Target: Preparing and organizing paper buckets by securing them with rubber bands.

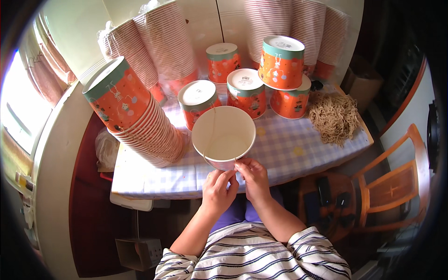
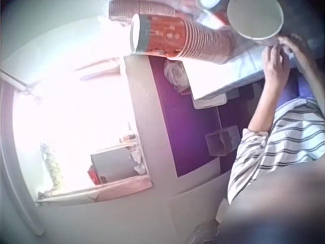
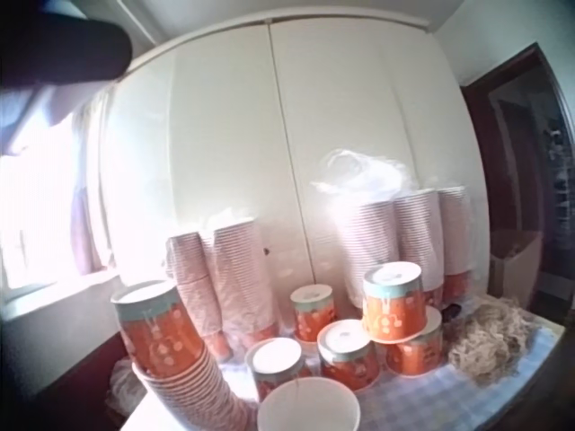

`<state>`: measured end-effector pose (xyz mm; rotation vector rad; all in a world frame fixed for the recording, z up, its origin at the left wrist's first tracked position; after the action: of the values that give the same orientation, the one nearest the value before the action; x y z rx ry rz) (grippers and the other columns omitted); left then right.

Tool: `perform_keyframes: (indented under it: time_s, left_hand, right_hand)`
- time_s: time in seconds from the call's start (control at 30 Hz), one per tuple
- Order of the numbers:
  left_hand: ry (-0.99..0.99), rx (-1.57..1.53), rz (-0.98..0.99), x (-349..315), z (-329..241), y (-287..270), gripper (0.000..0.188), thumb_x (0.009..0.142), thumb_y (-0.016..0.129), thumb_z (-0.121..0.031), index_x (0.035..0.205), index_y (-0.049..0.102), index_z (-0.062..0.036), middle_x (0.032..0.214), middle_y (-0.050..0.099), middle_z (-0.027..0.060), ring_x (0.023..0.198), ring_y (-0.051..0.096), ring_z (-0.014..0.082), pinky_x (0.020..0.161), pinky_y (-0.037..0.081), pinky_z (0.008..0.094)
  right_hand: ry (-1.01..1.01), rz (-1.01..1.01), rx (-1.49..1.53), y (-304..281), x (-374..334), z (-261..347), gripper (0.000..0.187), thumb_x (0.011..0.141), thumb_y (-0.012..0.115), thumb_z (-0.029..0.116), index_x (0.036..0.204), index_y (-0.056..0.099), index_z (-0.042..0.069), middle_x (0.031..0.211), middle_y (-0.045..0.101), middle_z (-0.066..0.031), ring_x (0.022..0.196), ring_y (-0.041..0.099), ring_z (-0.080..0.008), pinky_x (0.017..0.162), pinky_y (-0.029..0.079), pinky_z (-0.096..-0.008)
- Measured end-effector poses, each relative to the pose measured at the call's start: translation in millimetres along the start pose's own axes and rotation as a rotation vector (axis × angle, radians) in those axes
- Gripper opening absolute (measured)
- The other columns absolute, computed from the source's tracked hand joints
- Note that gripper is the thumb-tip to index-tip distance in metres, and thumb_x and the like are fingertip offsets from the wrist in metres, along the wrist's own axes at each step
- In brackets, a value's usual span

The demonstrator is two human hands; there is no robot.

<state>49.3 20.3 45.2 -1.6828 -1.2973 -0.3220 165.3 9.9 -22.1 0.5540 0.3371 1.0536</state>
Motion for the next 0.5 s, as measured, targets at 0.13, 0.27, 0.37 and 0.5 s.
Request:
perform_keyframes:
  time_s: [0.13,0.27,0.37,0.5]
  left_hand:
    - [0.004,0.012,0.011,-0.4,2.4,1.4,0.025,0.069,0.065,0.004,0.093,0.063,-0.0041,0.080,0.060,0.0115,0.072,0.059,0.0301,0.065,0.048,0.0370]
    - [0.040,0.007,0.011,2.7,0.0,1.2,0.025,0.069,0.065,0.004,0.093,0.063,-0.0034,0.080,0.060,0.0118,0.072,0.059,0.0305,0.065,0.049,0.0372]
    - [0.083,0.017,-0.009,2.7,-3.2,-0.2,0.026,0.068,0.065,0.004,0.093,0.063,-0.0027,0.080,0.060,0.0119,0.071,0.058,0.0307,0.065,0.048,0.0373]
    - [0.130,0.054,-0.019,1.4,-8.2,-3.0,0.026,0.068,0.065,0.004,0.093,0.062,-0.0026,0.078,0.059,0.0117,0.069,0.057,0.0300,0.063,0.047,0.0371]
  right_hand:
    - [-0.039,-0.027,0.010,4.4,1.4,2.3,0.010,0.087,0.064,0.010,0.089,0.063,0.000,0.082,0.063,-0.0027,0.075,0.055,-0.0069,0.070,0.043,-0.0215]
    - [-0.058,-0.034,0.009,4.3,2.2,3.5,0.008,0.087,0.064,0.008,0.088,0.062,0.000,0.080,0.061,-0.0026,0.077,0.056,-0.0087,0.072,0.044,-0.0218]
    - [-0.048,-0.046,0.029,6.7,0.5,2.3,0.008,0.087,0.064,0.009,0.087,0.062,0.001,0.078,0.061,-0.0013,0.071,0.053,-0.0061,0.066,0.042,-0.0199]
    - [-0.045,-0.060,0.029,13.6,-5.1,9.0,0.009,0.087,0.064,0.010,0.086,0.062,0.002,0.075,0.060,0.0006,0.065,0.048,-0.0034,0.060,0.037,-0.0184]
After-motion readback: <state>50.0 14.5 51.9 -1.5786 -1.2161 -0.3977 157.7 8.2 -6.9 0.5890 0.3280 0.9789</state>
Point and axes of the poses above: each hand's wrist, its own x-axis towards the middle knuckle, its own y-axis out of the palm, z = x × y, the point moved 8 cm from there along x, towards the middle knuckle
